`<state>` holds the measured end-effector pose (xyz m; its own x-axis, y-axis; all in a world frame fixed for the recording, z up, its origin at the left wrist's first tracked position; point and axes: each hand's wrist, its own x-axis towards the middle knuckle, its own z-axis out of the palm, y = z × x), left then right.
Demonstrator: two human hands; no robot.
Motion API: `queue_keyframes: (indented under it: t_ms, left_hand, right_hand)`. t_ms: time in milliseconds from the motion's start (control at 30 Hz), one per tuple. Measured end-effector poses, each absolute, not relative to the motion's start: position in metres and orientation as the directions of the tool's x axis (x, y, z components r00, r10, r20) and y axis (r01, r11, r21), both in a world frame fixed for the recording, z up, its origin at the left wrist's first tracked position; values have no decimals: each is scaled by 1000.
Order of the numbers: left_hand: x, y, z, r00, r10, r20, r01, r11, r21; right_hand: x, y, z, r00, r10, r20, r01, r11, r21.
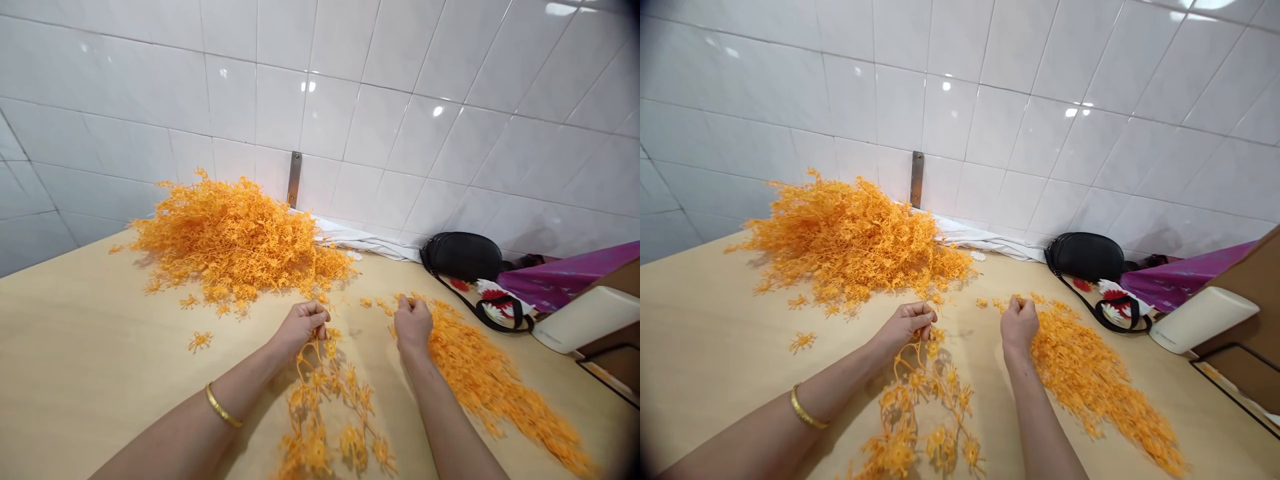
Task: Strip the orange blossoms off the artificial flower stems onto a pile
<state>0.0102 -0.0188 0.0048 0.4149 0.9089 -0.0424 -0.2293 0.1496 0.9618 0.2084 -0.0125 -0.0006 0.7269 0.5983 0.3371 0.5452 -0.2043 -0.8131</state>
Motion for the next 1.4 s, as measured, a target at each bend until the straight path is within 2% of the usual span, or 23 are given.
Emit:
queue_keyframes:
  t_ms: [67, 133, 200, 233, 300, 367, 433, 500, 567, 667, 767, 867, 933, 967, 1033, 1167, 1300, 1400]
  left_hand:
    - [9, -17, 3, 375, 925, -59, -280, 174, 944]
    - [8, -15, 1, 348, 935, -69, -315, 186, 931]
    - [8, -14, 0, 337, 939, -74, -330, 191, 925]
    - [8, -14, 0, 336, 939, -75, -332, 193, 923]
    - [8, -15, 0, 335, 939, -75, -338, 194, 921]
    - [9, -15, 1, 337, 939, -71, -347, 193, 918]
    - [9, -15, 1, 327, 943, -66, -364, 190, 912]
    - [9, -15, 1, 331, 942, -58, -371, 186, 910]
    - [9, -15, 1, 355, 934, -43, -364, 181, 914]
    - [11, -16, 1, 400, 916, -19, -336, 166, 927]
    - [14, -16, 0, 384, 923, -5, -331, 143, 933]
    - [16, -15, -2, 322, 947, 11, -374, 116, 920]
    - [15, -15, -2, 293, 956, 5, -406, 120, 906]
    - [14, -14, -2, 293, 956, -5, -416, 133, 900]
    - [12, -13, -1, 315, 948, -45, -433, 186, 882]
    - [7, -9, 1, 399, 906, -144, -462, 334, 822]
    - [3, -4, 0, 440, 876, -198, -466, 412, 783]
    - [2, -1, -1, 435, 876, -208, -479, 421, 770]
  right_hand:
    - [215, -17, 2, 687, 616, 386, 629, -238, -740]
    - [211, -22, 4, 590, 659, 466, 758, -255, -600]
    - [199, -26, 7, 469, 715, 519, 849, -201, -490]
    - [193, -28, 10, 412, 750, 518, 860, -131, -494]
    - [179, -32, 15, 279, 854, 439, 784, 61, -617]
    - [166, -37, 20, 82, 956, 281, 558, 190, -808]
    - [155, -43, 23, -144, 979, 147, 319, 187, -929]
    - [146, -46, 23, -263, 960, 101, 190, 154, -970]
    - [140, -47, 18, -235, 966, 104, 145, 141, -979]
    - [134, -40, 7, -22, 990, 142, 156, 143, -977]
    - [136, -29, -4, 194, 954, 230, 242, 180, -953]
    - [157, -20, -6, 521, 818, 243, 281, 104, -954]
    - [175, -17, -3, 722, 677, 146, 192, 7, -981]
    - [182, -17, -1, 742, 660, 120, 157, 4, -988]
    - [187, -19, 3, 667, 739, 96, 121, 20, -992]
    - [165, -29, 11, 378, 892, 248, 214, 176, -961]
    - [137, -42, 20, 120, 907, 404, 399, 329, -856]
    - [125, -50, 19, -33, 888, 458, 574, 393, -719]
